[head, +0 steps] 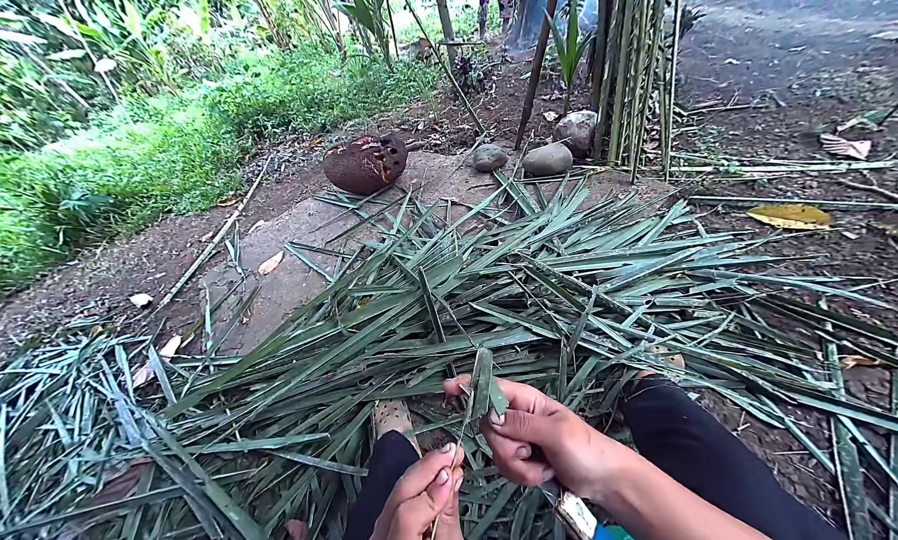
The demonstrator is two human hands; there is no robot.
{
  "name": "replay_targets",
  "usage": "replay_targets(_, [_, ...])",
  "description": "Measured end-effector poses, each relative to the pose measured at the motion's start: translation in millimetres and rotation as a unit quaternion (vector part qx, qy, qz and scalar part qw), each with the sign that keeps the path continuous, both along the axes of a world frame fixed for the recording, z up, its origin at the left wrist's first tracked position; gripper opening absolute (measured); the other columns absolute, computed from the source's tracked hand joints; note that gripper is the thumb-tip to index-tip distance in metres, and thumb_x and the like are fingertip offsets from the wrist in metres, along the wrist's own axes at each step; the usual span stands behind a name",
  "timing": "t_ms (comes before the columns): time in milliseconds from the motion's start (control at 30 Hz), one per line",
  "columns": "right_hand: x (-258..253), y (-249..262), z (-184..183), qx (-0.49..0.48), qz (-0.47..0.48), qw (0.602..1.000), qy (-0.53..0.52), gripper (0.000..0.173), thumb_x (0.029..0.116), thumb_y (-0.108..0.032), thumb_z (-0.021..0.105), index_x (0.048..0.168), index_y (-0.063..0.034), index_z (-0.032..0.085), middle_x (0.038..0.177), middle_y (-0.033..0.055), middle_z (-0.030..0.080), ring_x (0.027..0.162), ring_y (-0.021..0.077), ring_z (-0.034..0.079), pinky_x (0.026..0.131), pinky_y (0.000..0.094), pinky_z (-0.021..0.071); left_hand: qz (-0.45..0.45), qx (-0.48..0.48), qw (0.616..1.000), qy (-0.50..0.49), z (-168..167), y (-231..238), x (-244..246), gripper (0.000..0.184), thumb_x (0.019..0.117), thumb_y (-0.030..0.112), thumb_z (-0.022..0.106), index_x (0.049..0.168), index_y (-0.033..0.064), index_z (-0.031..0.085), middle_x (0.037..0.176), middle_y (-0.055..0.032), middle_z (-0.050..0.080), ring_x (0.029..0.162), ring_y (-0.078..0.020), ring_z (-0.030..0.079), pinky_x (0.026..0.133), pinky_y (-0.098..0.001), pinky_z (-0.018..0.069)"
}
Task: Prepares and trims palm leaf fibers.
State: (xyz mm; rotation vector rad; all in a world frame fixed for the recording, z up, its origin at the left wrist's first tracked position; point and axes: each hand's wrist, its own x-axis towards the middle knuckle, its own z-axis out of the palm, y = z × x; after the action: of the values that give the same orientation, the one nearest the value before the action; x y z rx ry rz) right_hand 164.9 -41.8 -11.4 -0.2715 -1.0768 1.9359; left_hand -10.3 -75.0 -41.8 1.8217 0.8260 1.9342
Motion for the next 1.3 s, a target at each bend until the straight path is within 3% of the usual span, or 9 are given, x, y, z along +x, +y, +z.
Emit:
replay_targets(100, [0.8,-7.2,1.8,0.002,0.066,0.998,-0.016,0.042,0.1056,-0.013,0.038,0.147,-0.0193,0.044,0.064,-0.0145,0.044,0.048,-0.0071,0.038,0.043,0.0095,0.0312,0.014,0.016,1.0,0.017,-1.9,1.8,-2.3,0.01,0.1024,0.009,0.061,0.103,0.015,0.069,0.116,0.0101,0.073,0.106,-0.0018,0.07,0.09,-0.0199,0.0586])
replay_targets(267, [-8.5,-17.7,3.7,-0.003,0.124,0.992,-0.024,0.042,0.105,-0.01,0.034,0.146,-0.0184,0.041,0.067,-0.0115,0.043,0.048,-0.0057,0.037,0.043,0.0099,0.0311,0.026,0.047,0.998,0.042,-4.1,1.5,-6.4,0.008,0.1021,0.007,0.06,0.103,0.0113,0.067,0.116,0.009,0.071,0.109,0.0004,0.067,0.095,-0.019,0.0552])
replay_targets(467, [0.2,-5.8,1.8,-0.03,-0.004,0.999,0.017,0.039,0.1044,-0.014,0.04,0.142,-0.0206,0.045,0.062,-0.0148,0.045,0.047,-0.0064,0.04,0.043,0.0104,0.0346,-0.004,0.035,0.999,-0.003,1.5,-2.3,-4.9,0.015,0.1031,0.011,0.06,0.11,0.0187,0.071,0.119,0.0123,0.072,0.106,-0.0022,0.07,0.088,-0.0185,0.0582])
replay_targets(600, [16.6,6.6,2.7,-0.037,-0.083,0.995,0.031,0.048,0.101,-0.012,0.04,0.149,-0.0168,0.041,0.058,-0.0149,0.043,0.045,-0.0055,0.041,0.042,0.0109,0.0348,-0.033,-0.005,0.998,-0.053,6.8,-9.3,-2.4,0.017,0.1022,0.015,0.063,0.113,0.023,0.072,0.117,0.0133,0.073,0.102,-0.0018,0.071,0.086,-0.0176,0.0586])
replay_targets(700, [17.1,1.9,-6.4,0.019,0.037,0.998,0.049,0.04,0.1048,-0.024,0.051,0.144,-0.0264,0.046,0.062,-0.0164,0.049,0.048,-0.0084,0.045,0.045,0.0087,0.0376,-0.024,-0.017,0.995,-0.094,4.0,-1.6,-1.7,0.018,0.1009,0.014,0.064,0.112,0.0246,0.072,0.116,0.0125,0.074,0.102,-0.0028,0.071,0.087,-0.0188,0.059])
replay_targets(833, [-3.3,-6.4,-14.1,0.027,0.143,0.989,0.008,0.045,0.1037,-0.014,0.042,0.147,-0.0229,0.038,0.064,-0.0123,0.047,0.047,-0.006,0.043,0.042,0.0098,0.0351,-0.021,-0.021,0.993,-0.114,3.6,0.2,-0.5,0.017,0.1004,0.013,0.065,0.111,0.024,0.072,0.115,0.0112,0.074,0.101,-0.0028,0.071,0.087,-0.0189,0.0587])
replay_targets(933, [-19.9,-13.5,-14.7,0.026,0.112,0.993,0.034,0.047,0.1052,-0.012,0.04,0.15,-0.0247,0.036,0.069,-0.0118,0.05,0.05,-0.0056,0.043,0.045,0.0102,0.035,-0.024,-0.025,0.995,-0.098,0.4,-2.9,3.8,0.017,0.101,0.014,0.064,0.111,0.0249,0.072,0.115,0.0135,0.073,0.1,0.0007,0.069,0.087,-0.0165,0.056])
replay_targets(1067, [-23.7,-12.3,-12.3,0.028,0.034,0.995,0.084,0.035,0.1083,-0.017,0.043,0.142,-0.0197,0.053,0.068,-0.0133,0.054,0.052,-0.0063,0.045,0.047,0.0108,0.0366,-0.04,-0.028,0.996,-0.078,0.3,-5.8,4.6,0.017,0.1013,0.013,0.063,0.111,0.0243,0.072,0.116,0.0128,0.073,0.102,-0.0014,0.07,0.088,-0.0185,0.0575])
replay_targets(1300, [-6.1,-3.7,0.8,0.0,-0.098,0.994,0.043,0.035,0.1046,-0.014,0.046,0.137,-0.0149,0.058,0.065,-0.0146,0.055,0.049,-0.0071,0.045,0.045,0.0102,0.0371,-0.046,-0.016,0.998,-0.046,-0.8,-5.3,1.0,0.017,0.1026,0.014,0.062,0.113,0.0234,0.071,0.117,0.0129,0.073,0.104,-0.0028,0.071,0.088,-0.0188,0.0582])
